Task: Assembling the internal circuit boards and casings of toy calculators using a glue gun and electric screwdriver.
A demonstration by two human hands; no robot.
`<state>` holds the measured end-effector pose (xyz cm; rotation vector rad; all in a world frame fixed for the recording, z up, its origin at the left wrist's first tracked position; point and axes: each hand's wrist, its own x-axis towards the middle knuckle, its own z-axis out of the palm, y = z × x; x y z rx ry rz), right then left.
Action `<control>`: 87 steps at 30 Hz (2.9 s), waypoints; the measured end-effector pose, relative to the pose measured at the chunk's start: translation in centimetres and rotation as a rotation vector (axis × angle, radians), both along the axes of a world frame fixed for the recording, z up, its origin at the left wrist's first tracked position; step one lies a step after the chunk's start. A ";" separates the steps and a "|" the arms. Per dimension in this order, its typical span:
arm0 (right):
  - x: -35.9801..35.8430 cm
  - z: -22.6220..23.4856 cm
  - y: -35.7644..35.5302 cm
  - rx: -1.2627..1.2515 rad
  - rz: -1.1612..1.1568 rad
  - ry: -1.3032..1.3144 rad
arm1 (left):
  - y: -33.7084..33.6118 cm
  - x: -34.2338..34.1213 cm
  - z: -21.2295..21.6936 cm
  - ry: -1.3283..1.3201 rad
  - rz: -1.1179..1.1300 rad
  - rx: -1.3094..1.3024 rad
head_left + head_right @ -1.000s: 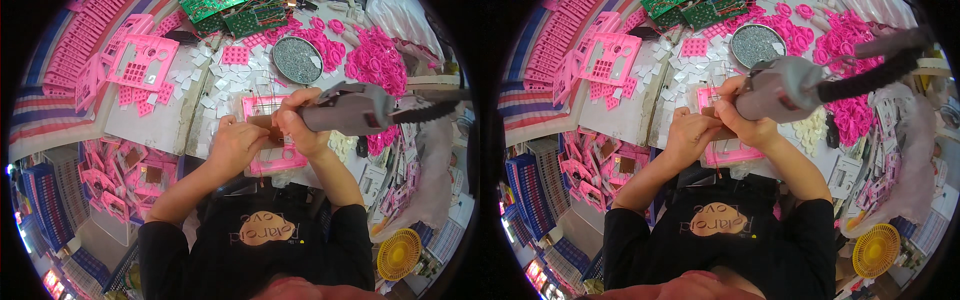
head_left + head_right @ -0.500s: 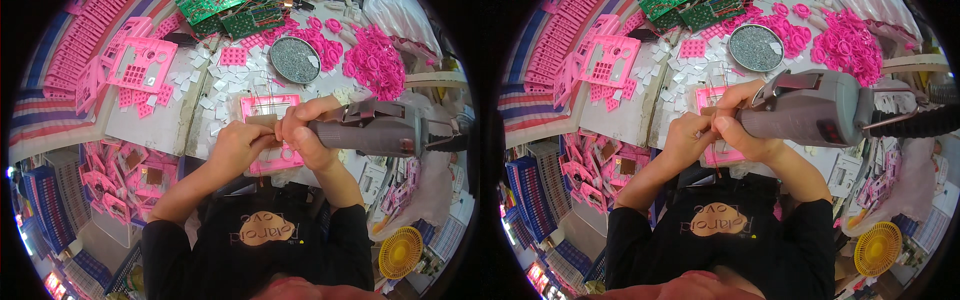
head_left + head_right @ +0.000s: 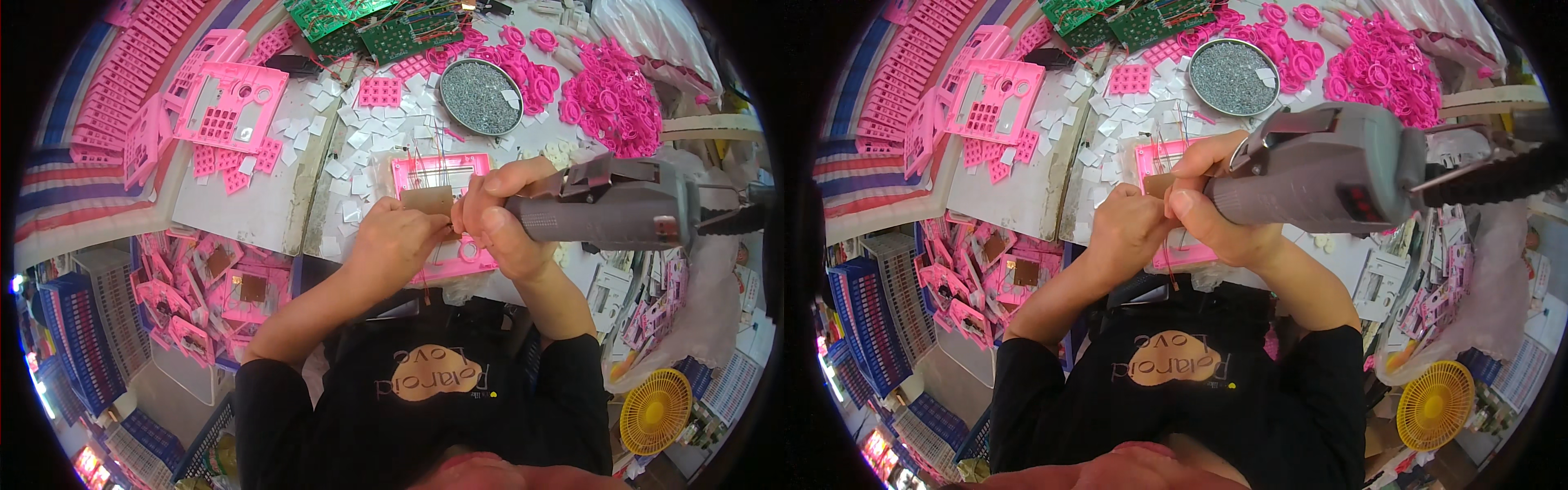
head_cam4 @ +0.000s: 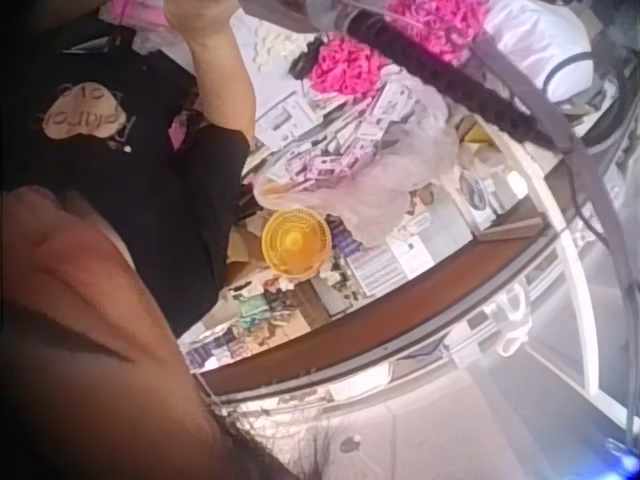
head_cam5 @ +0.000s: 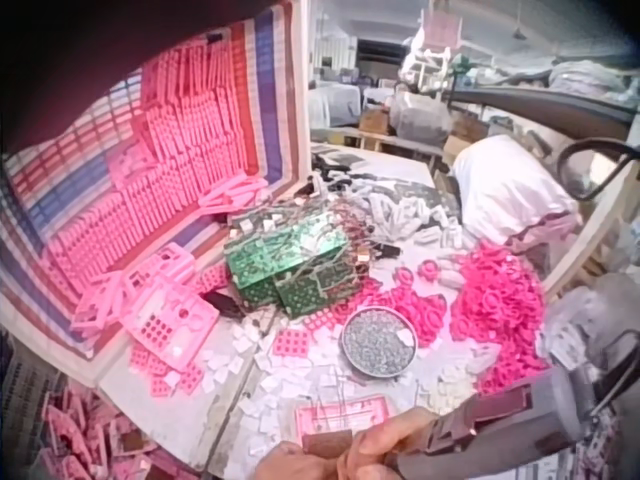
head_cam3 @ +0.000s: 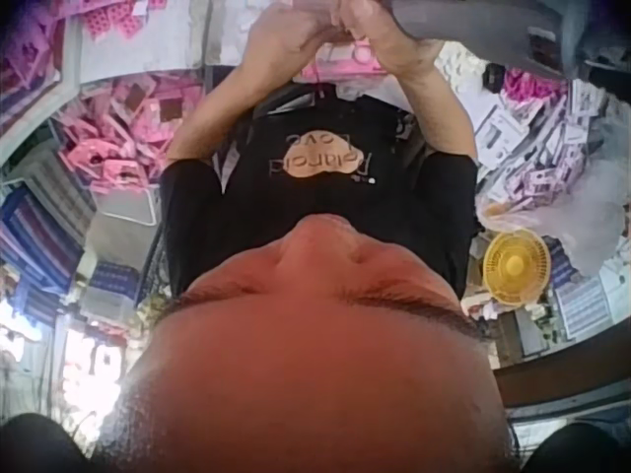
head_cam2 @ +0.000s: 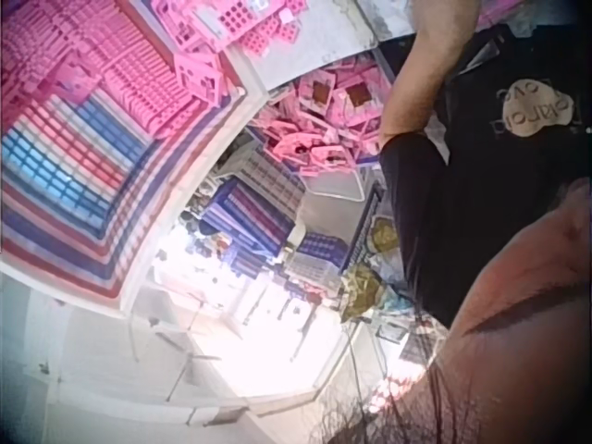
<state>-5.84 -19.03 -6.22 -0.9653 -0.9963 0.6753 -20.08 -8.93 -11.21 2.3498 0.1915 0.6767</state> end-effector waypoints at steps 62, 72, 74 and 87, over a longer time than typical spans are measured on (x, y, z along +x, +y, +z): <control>-1.6 -2.7 3.2 -0.123 -0.060 -0.002 | 4.4 -5.5 -0.3 0.153 0.087 -0.486; -2.4 -3.7 4.6 -0.145 -0.005 -0.057 | 4.8 -6.5 -1.2 0.159 0.189 -0.281; -2.4 -4.2 4.3 -0.162 -0.035 -0.259 | 4.6 -5.9 -1.4 0.094 0.142 -0.118; -1.9 -0.6 2.3 0.054 0.146 0.065 | 1.3 -2.3 -1.6 0.022 0.153 -0.069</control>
